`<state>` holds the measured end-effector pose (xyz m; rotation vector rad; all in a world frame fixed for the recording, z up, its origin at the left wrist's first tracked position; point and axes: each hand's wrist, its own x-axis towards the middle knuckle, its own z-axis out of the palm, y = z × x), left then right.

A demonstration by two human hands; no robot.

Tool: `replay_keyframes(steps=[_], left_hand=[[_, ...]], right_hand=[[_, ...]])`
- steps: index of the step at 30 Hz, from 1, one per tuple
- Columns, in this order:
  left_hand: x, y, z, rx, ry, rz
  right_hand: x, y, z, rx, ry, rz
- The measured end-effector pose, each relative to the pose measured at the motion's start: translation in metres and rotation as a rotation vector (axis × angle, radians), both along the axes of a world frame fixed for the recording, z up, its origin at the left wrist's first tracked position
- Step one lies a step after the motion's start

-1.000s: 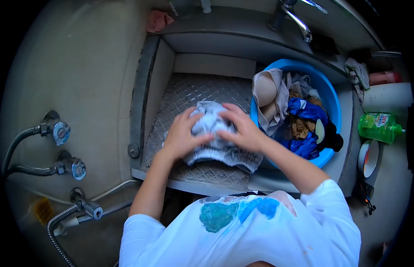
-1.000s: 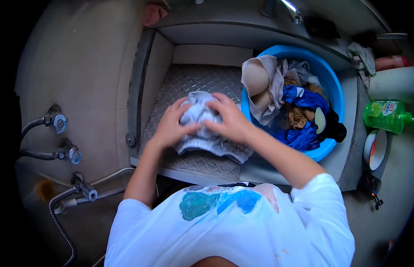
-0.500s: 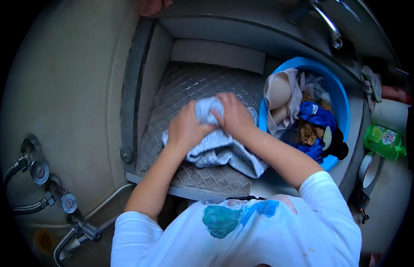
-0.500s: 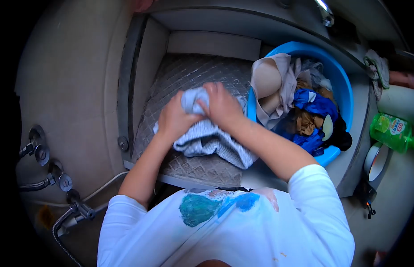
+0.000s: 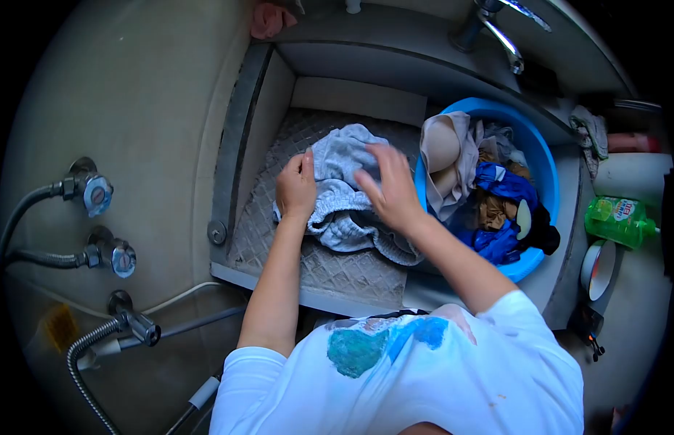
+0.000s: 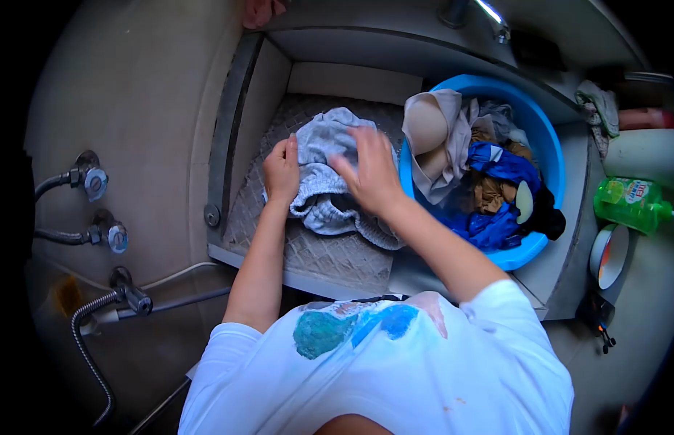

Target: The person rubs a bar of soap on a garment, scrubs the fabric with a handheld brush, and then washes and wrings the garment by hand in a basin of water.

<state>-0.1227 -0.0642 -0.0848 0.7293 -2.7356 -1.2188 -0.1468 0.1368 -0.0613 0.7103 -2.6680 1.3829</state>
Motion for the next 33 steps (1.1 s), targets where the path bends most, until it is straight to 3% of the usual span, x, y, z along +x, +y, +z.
replay_keyframes(steps=[2,3,4,7,9,13,15,17,21,22,25,26,27,29,31,33], left_hand=[[0.012,0.007,0.009,0.016,0.101,0.014],[0.023,0.014,0.024,-0.164,0.23,-0.06],[0.034,0.021,0.04,-0.345,0.358,-0.136],[0.081,0.045,0.078,-0.311,0.066,-0.472],[0.1,0.054,0.077,-0.488,0.081,-0.507],[0.081,0.033,0.058,-0.48,0.097,-0.536],[0.052,0.025,0.073,-0.391,0.097,-0.462],[0.016,0.021,0.106,-0.468,0.336,-0.322],[-0.019,0.019,0.214,-0.557,0.562,-0.109],[-0.019,0.017,0.228,-0.569,0.691,-0.14],[-0.012,0.007,0.238,-0.686,1.127,-0.303],[0.0,0.009,0.228,-0.729,1.139,-0.282],[0.018,0.016,0.22,-0.673,1.105,-0.327],[0.076,0.035,0.165,-0.535,0.741,-0.347],[0.113,0.043,0.113,-0.513,0.348,-0.414],[0.141,0.056,0.081,-0.342,0.141,-0.431]], right_hand=[[0.041,0.029,0.02,0.035,-0.169,0.158],[0.058,0.043,0.025,0.098,-0.275,0.228],[0.068,0.054,0.02,0.198,-0.203,0.301],[0.081,0.053,0.025,0.306,-0.077,0.261],[0.075,0.046,0.011,0.304,-0.089,0.264],[0.035,0.031,0.013,0.388,-0.192,0.323],[-0.003,0.022,0.028,0.315,-0.121,0.197],[-0.046,0.009,0.066,0.176,0.1,0.101],[-0.083,-0.003,0.183,-0.158,0.343,0.053],[-0.089,0.002,0.2,-0.177,0.469,0.18],[-0.058,0.006,0.225,-0.265,0.51,0.097],[-0.05,0.014,0.22,-0.345,0.527,0.203],[-0.038,0.024,0.209,-0.42,0.545,0.307],[0.012,0.059,0.163,-0.108,0.103,0.488],[0.002,0.098,0.143,0.132,-0.199,0.647],[-0.038,0.137,0.137,0.073,-0.399,0.401]])
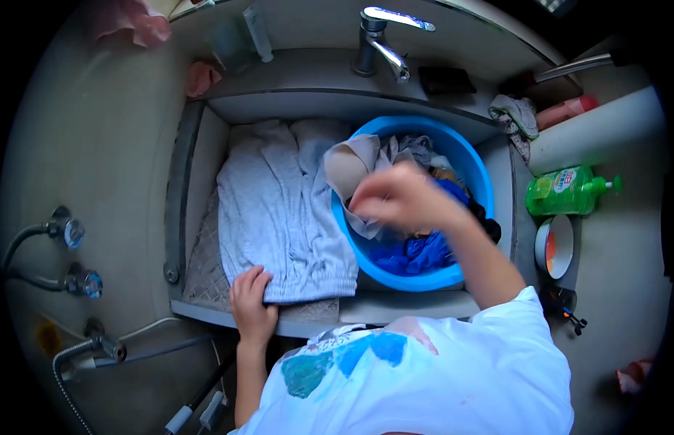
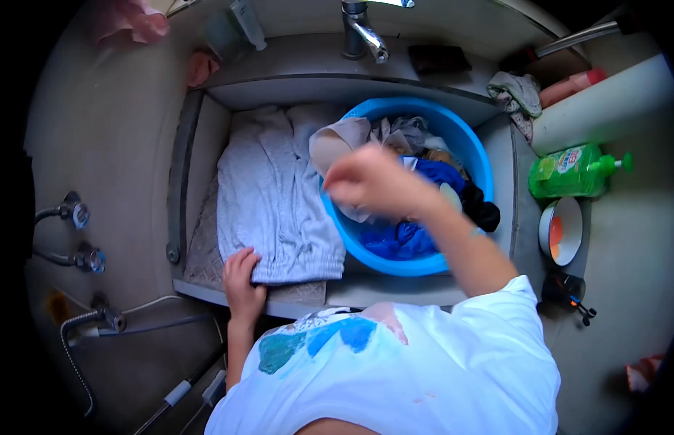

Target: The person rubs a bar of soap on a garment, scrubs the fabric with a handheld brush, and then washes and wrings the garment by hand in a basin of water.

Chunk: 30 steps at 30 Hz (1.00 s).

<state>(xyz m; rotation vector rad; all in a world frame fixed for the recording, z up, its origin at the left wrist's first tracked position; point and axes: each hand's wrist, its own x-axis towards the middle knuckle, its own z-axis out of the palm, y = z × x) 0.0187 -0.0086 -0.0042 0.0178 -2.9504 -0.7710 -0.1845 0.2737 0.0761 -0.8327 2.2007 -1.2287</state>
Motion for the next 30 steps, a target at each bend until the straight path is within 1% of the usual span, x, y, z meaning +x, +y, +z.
replay_keyframes(steps=[1,2,3,4,5,7,8,9,11,12,14,15,16,18,20,22,24,26,28,29,30], left_hand=[[0.003,0.007,-0.003,0.004,0.028,0.035],[0.006,0.012,-0.004,0.005,0.048,0.068],[0.006,0.013,-0.007,-0.024,0.039,0.062],[0.005,0.014,-0.007,-0.026,0.03,0.068],[0.001,0.014,-0.005,-0.023,-0.006,0.054],[-0.006,0.014,-0.001,-0.023,-0.047,0.046],[-0.008,0.016,0.003,-0.078,-0.081,0.03],[-0.008,0.018,0.007,-0.134,-0.117,0.015],[-0.01,0.02,0.014,-0.186,-0.139,-0.009],[-0.011,0.021,0.016,-0.238,-0.153,-0.042],[-0.009,0.023,0.012,-0.245,-0.153,-0.048],[-0.008,0.022,0.008,-0.193,-0.151,-0.093],[-0.008,0.02,0.006,-0.14,-0.146,-0.136],[-0.007,0.014,0.009,-0.124,-0.104,-0.118],[0.0,0.006,0.01,-0.041,-0.036,-0.144],[0.009,0.0,0.01,-0.031,-0.022,-0.133],[0.017,-0.006,0.009,-0.002,0.017,-0.159],[0.019,-0.005,0.003,0.018,0.034,-0.111],[0.02,-0.001,0.0,0.037,0.054,-0.065],[0.02,0.0,0.0,-0.024,0.048,-0.04],[0.021,-0.003,-0.002,-0.084,0.04,-0.014]], right_hand=[[-0.034,0.025,-0.012,-0.112,0.074,-0.139],[-0.065,0.047,-0.008,-0.119,0.063,-0.303],[-0.101,0.075,-0.027,-0.054,0.442,-0.432],[-0.136,0.1,-0.03,0.192,0.652,-0.49],[-0.164,0.122,-0.039,0.373,0.85,-0.54],[-0.211,0.155,-0.068,0.569,0.788,-0.584],[-0.217,0.154,-0.077,0.679,0.778,-0.59],[-0.218,0.157,-0.085,0.677,0.77,-0.58],[-0.2,0.141,-0.07,1.03,0.783,-0.52],[-0.195,0.134,-0.063,1.02,0.783,-0.503],[-0.183,0.123,-0.057,1.087,0.596,-0.566],[-0.18,0.123,-0.059,1.103,0.53,-0.565],[-0.177,0.127,-0.067,1.085,0.564,-0.563],[-0.157,0.138,-0.071,0.871,0.539,-0.485],[-0.116,0.129,-0.066,0.492,0.629,-0.5],[-0.063,0.086,-0.038,0.138,0.428,-0.576],[-0.016,0.031,-0.018,-0.175,0.287,-0.513],[0.003,-0.014,-0.026,-0.26,0.354,-0.198],[0.031,-0.067,-0.036,-0.286,0.191,0.041],[0.048,-0.094,-0.045,-0.263,0.227,0.141],[0.065,-0.113,-0.055,-0.146,0.044,0.267]])
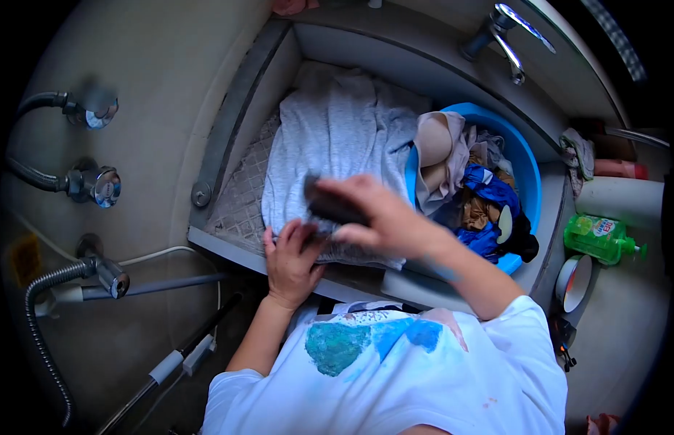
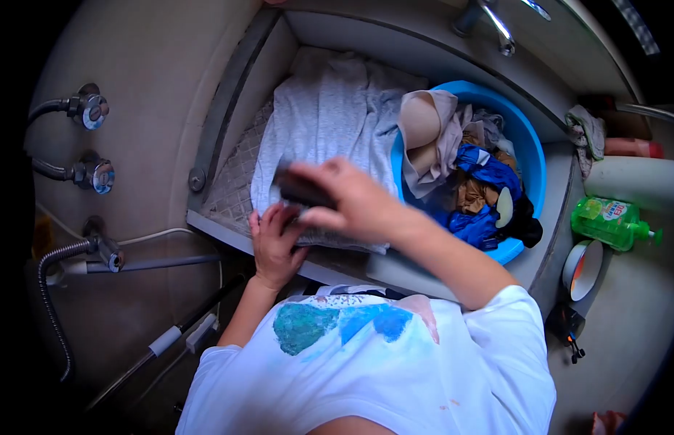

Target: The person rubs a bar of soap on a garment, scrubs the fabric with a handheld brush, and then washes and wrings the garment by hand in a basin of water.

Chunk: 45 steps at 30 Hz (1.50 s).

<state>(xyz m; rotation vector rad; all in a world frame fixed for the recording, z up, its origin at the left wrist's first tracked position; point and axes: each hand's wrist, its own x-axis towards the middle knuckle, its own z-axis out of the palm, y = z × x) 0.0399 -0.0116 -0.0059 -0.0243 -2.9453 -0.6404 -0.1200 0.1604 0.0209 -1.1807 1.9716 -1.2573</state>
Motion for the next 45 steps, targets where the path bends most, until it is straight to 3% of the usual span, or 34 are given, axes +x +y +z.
replay_keyframes(steps=[1,4,10,12,14,16,17,18,20,24,27,29,30,32,35,38,41,42,44,45], left_hand=[[0.004,-0.004,-0.013,0.004,0.045,-0.04],[0.004,-0.007,-0.02,0.081,0.02,-0.09],[0.002,-0.008,-0.015,0.144,0.028,-0.061],[0.002,-0.007,-0.014,0.16,0.022,-0.047],[0.002,-0.007,-0.014,0.146,0.025,-0.053],[0.004,-0.009,-0.019,0.137,-0.002,-0.079],[0.003,-0.01,-0.019,0.149,-0.012,-0.09],[0.004,-0.011,-0.017,0.161,-0.027,-0.101],[0.003,-0.011,-0.017,0.173,-0.035,-0.096],[0.002,-0.012,-0.015,0.172,-0.044,-0.101],[0.004,-0.012,-0.016,0.182,-0.071,-0.106],[0.005,-0.013,-0.019,0.183,-0.084,-0.117],[0.004,-0.013,-0.02,0.185,-0.069,-0.125],[0.004,-0.013,-0.018,0.198,-0.088,-0.118],[0.002,-0.015,-0.016,0.197,-0.08,-0.131],[0.001,-0.015,-0.015,0.195,-0.066,-0.13],[0.002,-0.012,-0.016,0.199,-0.078,-0.108],[0.002,-0.013,-0.014,0.194,-0.099,-0.111],[0.0,-0.014,-0.016,0.187,-0.12,-0.123],[0.002,-0.014,-0.018,0.186,-0.098,-0.122]], right_hand=[[0.015,-0.018,-0.015,0.076,0.127,0.071],[0.002,-0.044,-0.071,0.174,0.221,-0.035],[-0.085,-0.082,-0.103,0.569,0.611,-0.426],[-0.078,-0.082,-0.079,0.506,0.489,-0.446],[-0.045,-0.079,-0.055,0.089,0.391,-0.115],[-0.01,-0.078,-0.054,0.024,0.365,0.201],[-0.009,-0.081,-0.068,-0.038,0.421,0.131],[-0.024,-0.085,-0.076,0.108,0.331,0.036],[-0.063,-0.099,-0.106,0.283,0.487,-0.189],[-0.103,-0.123,-0.109,0.438,0.601,-0.35],[-0.064,-0.112,-0.08,0.123,0.432,-0.024],[-0.022,-0.103,-0.058,0.07,0.275,0.258],[-0.006,-0.098,-0.064,0.035,0.403,0.256],[-0.031,-0.104,-0.086,0.157,0.299,0.042],[-0.085,-0.122,-0.118,0.293,0.451,-0.231],[-0.115,-0.121,-0.126,0.447,0.565,-0.309],[-0.081,-0.097,-0.067,0.285,0.48,-0.151],[-0.061,-0.085,-0.065,0.109,0.445,-0.051],[-0.025,-0.063,-0.053,0.004,0.243,0.221],[-0.023,-0.058,-0.064,0.006,0.286,0.167]])
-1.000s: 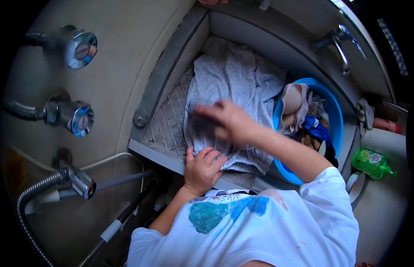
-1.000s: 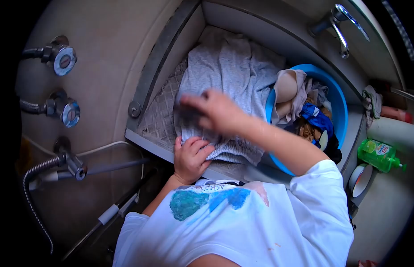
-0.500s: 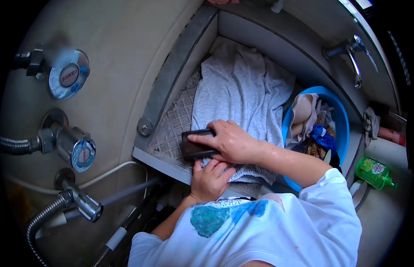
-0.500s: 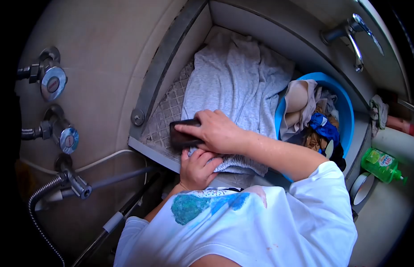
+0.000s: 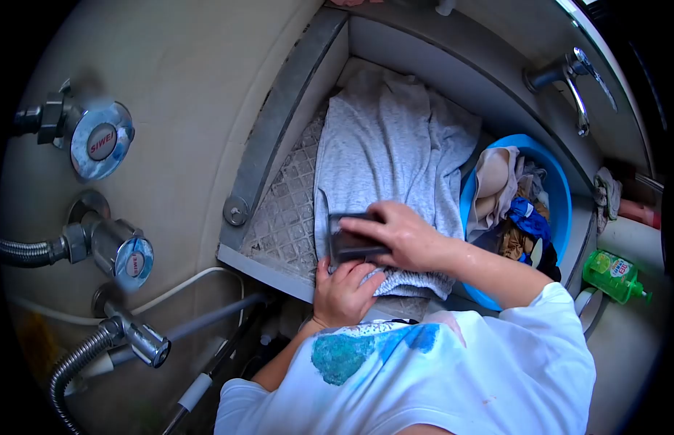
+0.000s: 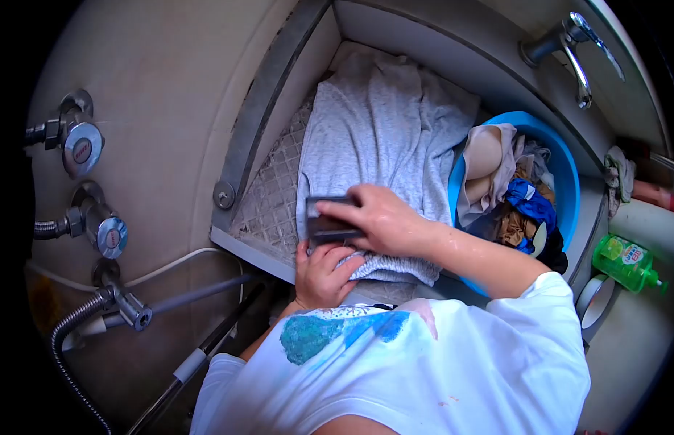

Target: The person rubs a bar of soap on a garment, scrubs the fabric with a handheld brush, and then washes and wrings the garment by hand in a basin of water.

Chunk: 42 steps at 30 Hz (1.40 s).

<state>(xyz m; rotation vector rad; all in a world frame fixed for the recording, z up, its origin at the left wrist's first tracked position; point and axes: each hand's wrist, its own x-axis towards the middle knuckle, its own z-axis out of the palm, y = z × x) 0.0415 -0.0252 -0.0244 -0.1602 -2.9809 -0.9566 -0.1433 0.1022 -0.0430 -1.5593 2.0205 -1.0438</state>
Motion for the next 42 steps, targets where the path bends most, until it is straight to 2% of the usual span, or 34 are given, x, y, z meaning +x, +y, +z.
replay_keyframes(steps=[2,7,9,10,13,14,15,17,19,21,23,25,27,29,31,33,35,37,40,42], left_hand=[[0.002,0.001,0.001,0.004,0.0,0.014],[0.0,0.003,0.0,0.023,0.036,0.036],[0.0,0.001,0.002,0.026,0.048,0.045],[-0.001,0.001,0.003,0.022,0.033,0.043],[0.002,0.003,0.001,0.023,0.008,0.042],[0.001,0.003,0.001,0.012,0.006,0.04],[-0.001,0.004,0.001,0.015,0.011,0.033],[-0.001,0.005,0.003,0.003,0.018,0.039],[-0.004,0.006,0.009,-0.005,-0.003,0.046],[-0.005,0.008,0.01,-0.031,0.012,0.057],[-0.005,0.007,0.017,-0.028,0.007,0.046],[-0.007,0.004,0.019,-0.003,0.006,0.037],[-0.009,-0.009,0.012,0.165,0.002,0.032],[-0.015,-0.016,0.019,-0.042,0.133,0.103],[-0.02,-0.025,0.009,0.0,0.094,0.082],[-0.034,-0.028,0.003,0.054,0.169,0.043],[-0.045,-0.034,0.005,0.073,0.204,0.005],[-0.043,-0.04,0.04,0.038,0.407,0.065],[-0.015,-0.061,0.066,0.014,0.614,0.202],[0.003,-0.074,0.055,-0.042,0.431,0.265]], right_hand=[[-0.005,-0.001,-0.026,-0.008,0.057,-0.188],[-0.076,-0.038,-0.062,0.331,0.286,-0.544],[-0.086,-0.039,-0.046,0.363,0.372,-0.559],[-0.081,-0.036,-0.04,0.269,0.36,-0.553],[-0.03,-0.015,0.0,-0.037,0.09,-0.209],[-0.008,-0.007,0.009,-0.054,-0.033,-0.115],[0.008,0.003,0.002,0.031,-0.011,-0.03],[0.005,0.003,-0.02,0.008,0.007,-0.238],[-0.02,-0.014,-0.035,0.095,0.136,-0.439],[-0.045,-0.034,-0.043,0.278,0.091,-0.482],[-0.053,-0.041,-0.043,0.277,0.039,-0.457],[-0.053,-0.034,-0.035,0.275,0.064,-0.539],[-0.045,-0.011,-0.011,0.294,0.069,-0.556],[-0.029,0.024,-0.002,0.03,-0.31,-0.608],[-0.004,0.061,0.018,0.141,-0.442,-0.618],[0.024,0.092,0.026,0.263,-0.403,-0.588],[0.048,0.102,0.04,0.255,-0.394,-0.507],[0.067,0.095,0.052,0.137,-0.307,-0.542],[0.087,0.074,0.06,-0.053,-0.449,-0.64],[0.092,0.062,0.071,0.071,-0.472,-0.551]])
